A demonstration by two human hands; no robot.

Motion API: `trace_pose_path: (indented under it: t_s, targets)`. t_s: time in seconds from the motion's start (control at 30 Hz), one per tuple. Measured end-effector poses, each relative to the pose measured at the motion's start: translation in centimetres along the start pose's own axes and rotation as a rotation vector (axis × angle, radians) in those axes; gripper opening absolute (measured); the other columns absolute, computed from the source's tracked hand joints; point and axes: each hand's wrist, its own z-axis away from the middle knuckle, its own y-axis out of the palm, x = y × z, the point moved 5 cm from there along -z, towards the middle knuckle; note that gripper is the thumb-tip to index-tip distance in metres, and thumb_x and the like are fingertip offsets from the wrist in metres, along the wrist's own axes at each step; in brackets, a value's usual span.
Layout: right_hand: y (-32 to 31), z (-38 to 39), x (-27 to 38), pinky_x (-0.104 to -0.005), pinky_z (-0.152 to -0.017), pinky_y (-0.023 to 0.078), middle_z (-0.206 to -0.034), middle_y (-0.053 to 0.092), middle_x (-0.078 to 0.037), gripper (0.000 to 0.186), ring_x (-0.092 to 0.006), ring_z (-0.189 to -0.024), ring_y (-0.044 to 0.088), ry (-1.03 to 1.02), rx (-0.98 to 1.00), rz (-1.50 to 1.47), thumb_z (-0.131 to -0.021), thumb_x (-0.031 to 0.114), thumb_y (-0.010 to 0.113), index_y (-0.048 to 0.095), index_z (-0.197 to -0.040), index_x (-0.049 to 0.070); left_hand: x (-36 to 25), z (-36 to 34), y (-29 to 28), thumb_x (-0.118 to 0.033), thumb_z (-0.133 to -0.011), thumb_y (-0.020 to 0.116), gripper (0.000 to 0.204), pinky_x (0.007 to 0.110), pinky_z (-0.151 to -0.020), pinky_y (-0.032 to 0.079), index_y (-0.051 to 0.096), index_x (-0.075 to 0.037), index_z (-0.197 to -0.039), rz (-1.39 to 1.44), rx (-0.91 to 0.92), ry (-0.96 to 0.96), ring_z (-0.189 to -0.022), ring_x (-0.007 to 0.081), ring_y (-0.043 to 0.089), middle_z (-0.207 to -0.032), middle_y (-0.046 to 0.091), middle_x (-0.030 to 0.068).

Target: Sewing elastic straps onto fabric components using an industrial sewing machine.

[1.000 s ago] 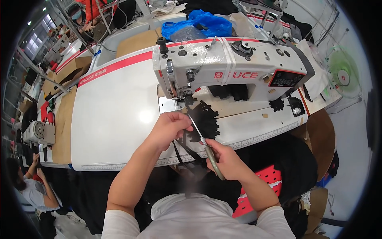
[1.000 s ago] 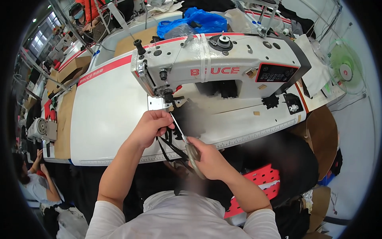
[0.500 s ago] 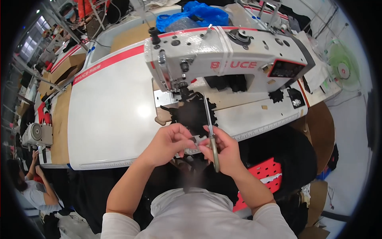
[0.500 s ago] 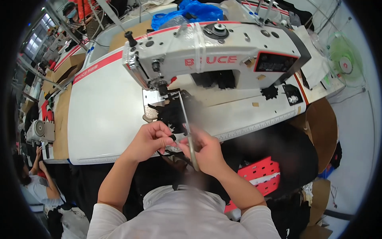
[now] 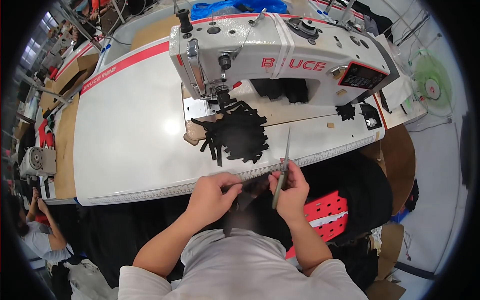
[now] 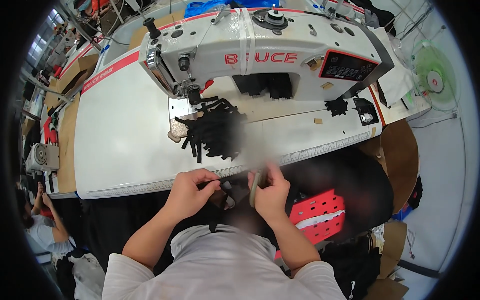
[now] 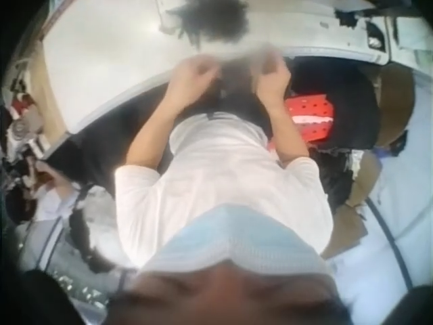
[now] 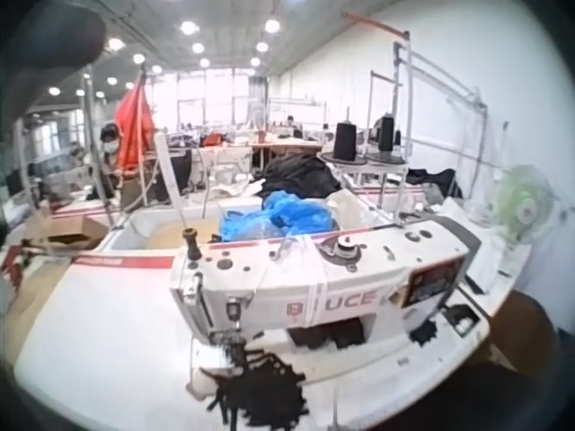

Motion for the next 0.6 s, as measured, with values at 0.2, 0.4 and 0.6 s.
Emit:
trace_pose_path:
  t_s: [0.2,0.4,0.6]
  targets:
    - [0.8,-0.2,0.6,-0.0242,-0.06,0.049,-0.073,0.067,-0.006,0.029,-0.0069,-0.066,0.059,-0.129,-0.036,0.088,-0.081,-0.001,0.076,0.063,-0.106,-0.005,0.5,-0.1,0.2,-0.005,-0.088,0.069,0.01,0.025,-0.071,0.053,0.067,0.004,-0.093,0.007,-0.087,-0.057,-0.076,0.0112,0.068,-0.083,0.073,0.0088]
    - [0.8,-0.4,0.7,-0.022,-0.058,0.048,-0.072,0.064,-0.004,0.034,-0.0055,-0.064,0.058,-0.128,-0.023,0.106,-0.081,0.0,0.075,0.063,-0.113,-0.004,0.8,-0.2,0.3,-0.003,-0.087,0.069,0.007,0.024,-0.069,0.051,0.065,0.003,-0.089,-0.01,-0.117,-0.044,-0.072,0.0096,0.065,-0.078,0.071,0.0067]
    - [1.0,-0.4,0.6,-0.0214,-0.057,0.048,-0.072,0.063,-0.003,0.035,-0.0052,-0.064,0.058,-0.117,-0.011,0.136,-0.082,0.0,0.075,0.063,-0.114,-0.004,0.9,-0.2,0.2,-0.003,-0.086,0.069,0.008,0.025,-0.068,0.052,0.065,0.003,-0.09,-0.017,-0.13,-0.035,-0.071,0.0097,0.065,-0.078,0.071,0.0068]
